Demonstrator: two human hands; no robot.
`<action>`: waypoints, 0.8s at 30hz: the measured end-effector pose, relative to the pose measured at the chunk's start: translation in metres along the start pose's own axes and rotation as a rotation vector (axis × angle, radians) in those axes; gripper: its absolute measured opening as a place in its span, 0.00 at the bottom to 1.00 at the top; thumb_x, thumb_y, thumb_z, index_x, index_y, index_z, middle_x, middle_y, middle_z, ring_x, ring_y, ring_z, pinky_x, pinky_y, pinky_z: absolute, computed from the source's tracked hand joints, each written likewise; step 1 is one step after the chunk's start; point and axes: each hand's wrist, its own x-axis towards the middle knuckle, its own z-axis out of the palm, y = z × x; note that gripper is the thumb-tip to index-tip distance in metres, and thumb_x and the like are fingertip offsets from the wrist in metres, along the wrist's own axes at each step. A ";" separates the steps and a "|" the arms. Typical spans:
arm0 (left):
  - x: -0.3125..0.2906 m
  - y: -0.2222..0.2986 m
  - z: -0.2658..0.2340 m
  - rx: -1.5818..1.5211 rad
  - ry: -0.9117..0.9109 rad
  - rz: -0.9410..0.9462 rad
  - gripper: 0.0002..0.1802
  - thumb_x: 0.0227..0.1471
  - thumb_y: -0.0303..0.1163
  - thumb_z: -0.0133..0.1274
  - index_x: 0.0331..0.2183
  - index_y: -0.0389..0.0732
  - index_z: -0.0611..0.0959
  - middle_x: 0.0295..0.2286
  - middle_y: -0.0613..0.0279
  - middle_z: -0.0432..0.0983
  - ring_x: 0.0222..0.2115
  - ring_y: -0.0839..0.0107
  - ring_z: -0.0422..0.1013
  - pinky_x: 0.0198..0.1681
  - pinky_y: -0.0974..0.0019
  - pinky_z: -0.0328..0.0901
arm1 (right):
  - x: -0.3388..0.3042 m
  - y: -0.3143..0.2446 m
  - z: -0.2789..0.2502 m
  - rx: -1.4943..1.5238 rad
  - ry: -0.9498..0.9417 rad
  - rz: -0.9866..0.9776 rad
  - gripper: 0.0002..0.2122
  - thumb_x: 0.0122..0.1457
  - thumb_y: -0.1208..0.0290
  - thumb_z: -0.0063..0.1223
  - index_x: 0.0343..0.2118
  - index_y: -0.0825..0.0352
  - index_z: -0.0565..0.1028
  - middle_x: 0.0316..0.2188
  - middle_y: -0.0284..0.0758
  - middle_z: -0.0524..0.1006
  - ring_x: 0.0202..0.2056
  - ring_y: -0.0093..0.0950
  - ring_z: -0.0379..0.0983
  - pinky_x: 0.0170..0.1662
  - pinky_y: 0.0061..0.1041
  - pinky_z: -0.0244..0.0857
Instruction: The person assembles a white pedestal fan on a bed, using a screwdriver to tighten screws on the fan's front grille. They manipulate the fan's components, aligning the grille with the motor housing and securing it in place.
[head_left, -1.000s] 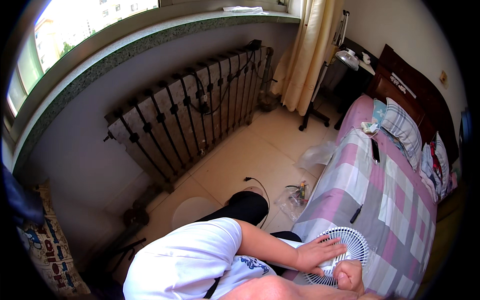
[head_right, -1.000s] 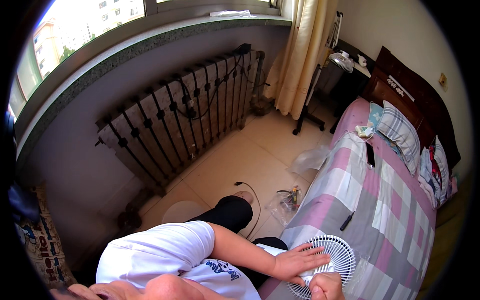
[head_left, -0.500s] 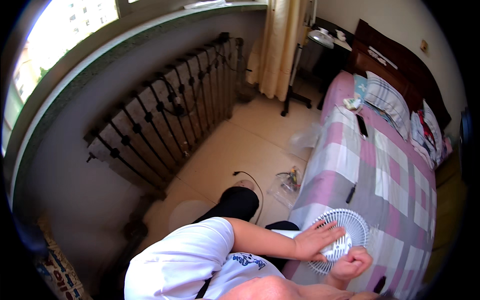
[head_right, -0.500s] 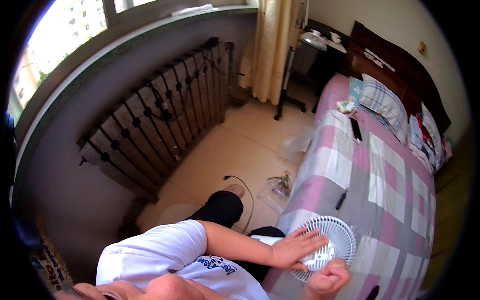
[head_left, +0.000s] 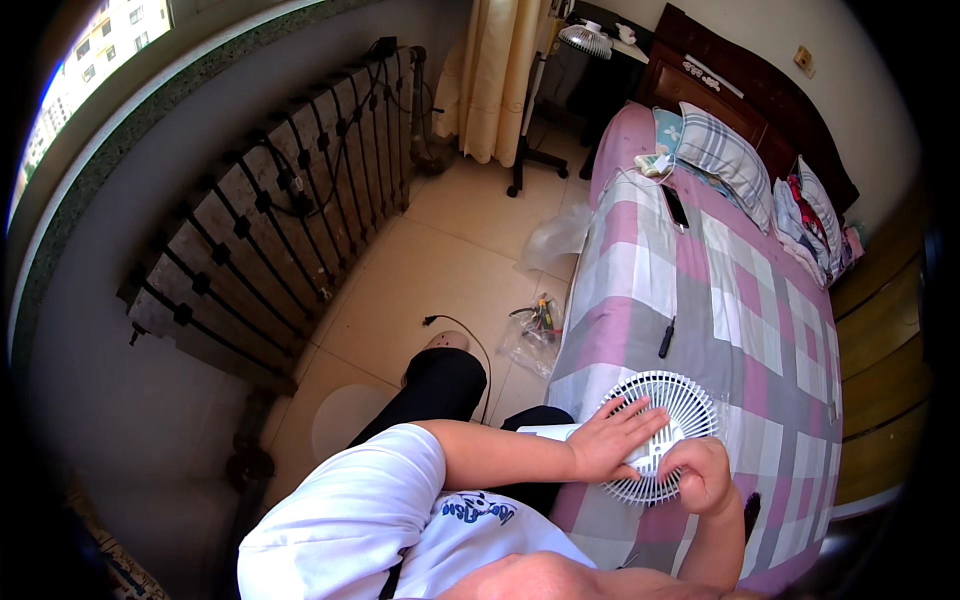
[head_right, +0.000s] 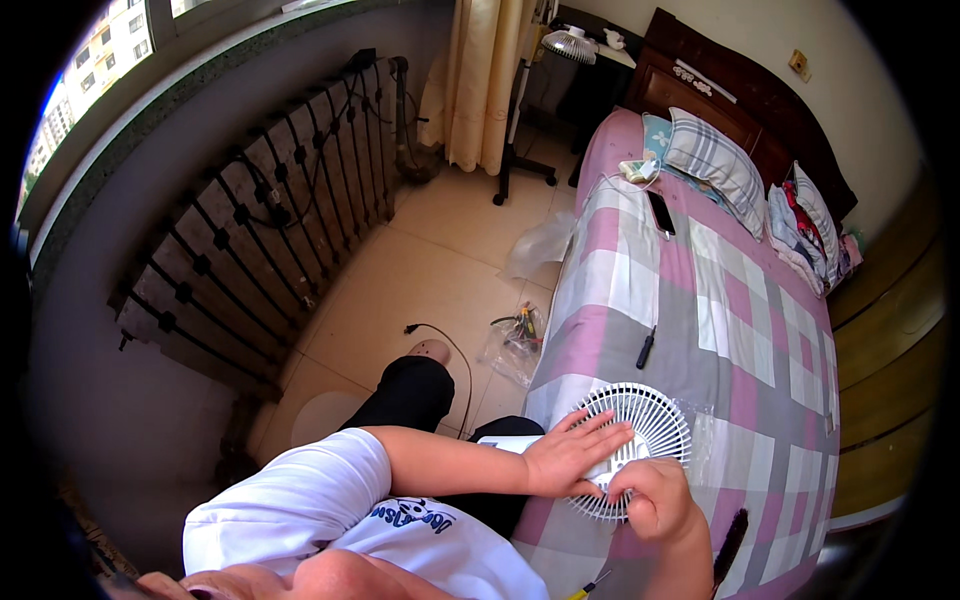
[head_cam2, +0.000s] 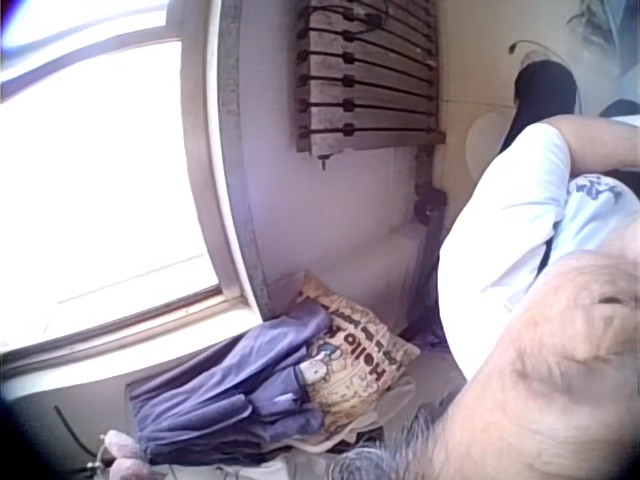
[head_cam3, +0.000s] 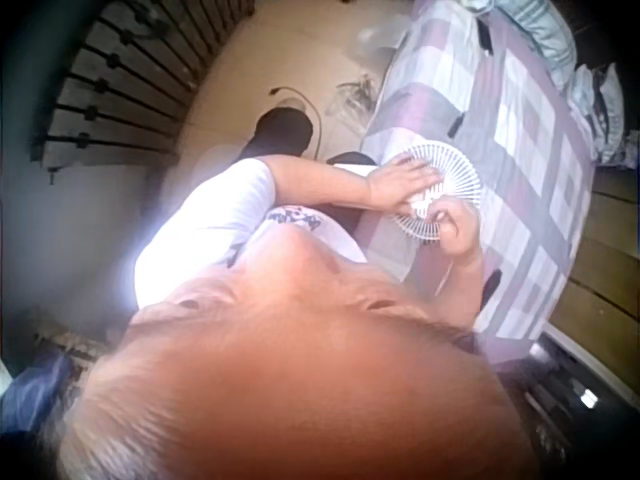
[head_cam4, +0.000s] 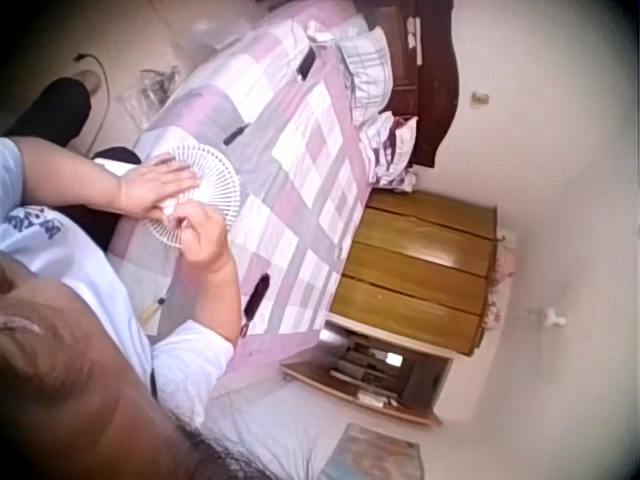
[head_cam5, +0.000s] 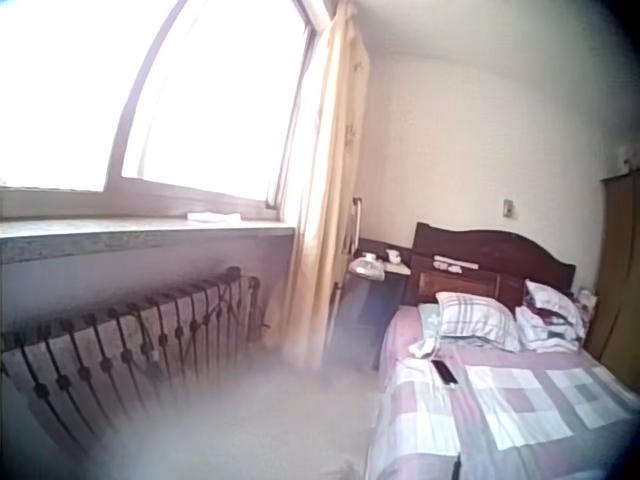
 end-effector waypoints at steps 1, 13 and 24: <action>0.000 0.001 0.002 -0.008 0.000 -0.002 0.58 0.41 0.51 0.64 0.66 0.43 0.53 0.65 0.57 0.51 0.66 0.55 0.46 0.66 0.47 0.41 | -0.006 0.005 -0.007 0.107 -0.097 0.103 0.06 0.46 0.76 0.44 0.26 0.65 0.74 0.19 0.35 0.76 0.21 0.32 0.74 0.27 0.27 0.69; 0.001 -0.002 0.003 -0.015 -0.027 -0.021 0.58 0.42 0.51 0.64 0.66 0.42 0.52 0.65 0.57 0.51 0.66 0.54 0.45 0.66 0.48 0.40 | -0.035 0.021 0.047 -0.185 0.419 0.064 0.11 0.67 0.63 0.45 0.31 0.64 0.71 0.18 0.30 0.70 0.18 0.25 0.63 0.24 0.22 0.58; 0.003 -0.007 0.004 -0.003 -0.017 -0.025 0.57 0.43 0.52 0.62 0.66 0.42 0.52 0.65 0.55 0.50 0.66 0.53 0.45 0.66 0.48 0.42 | -0.010 0.039 0.106 -0.313 1.200 -0.067 0.11 0.68 0.69 0.31 0.33 0.68 0.65 0.19 0.28 0.60 0.20 0.18 0.54 0.26 0.18 0.52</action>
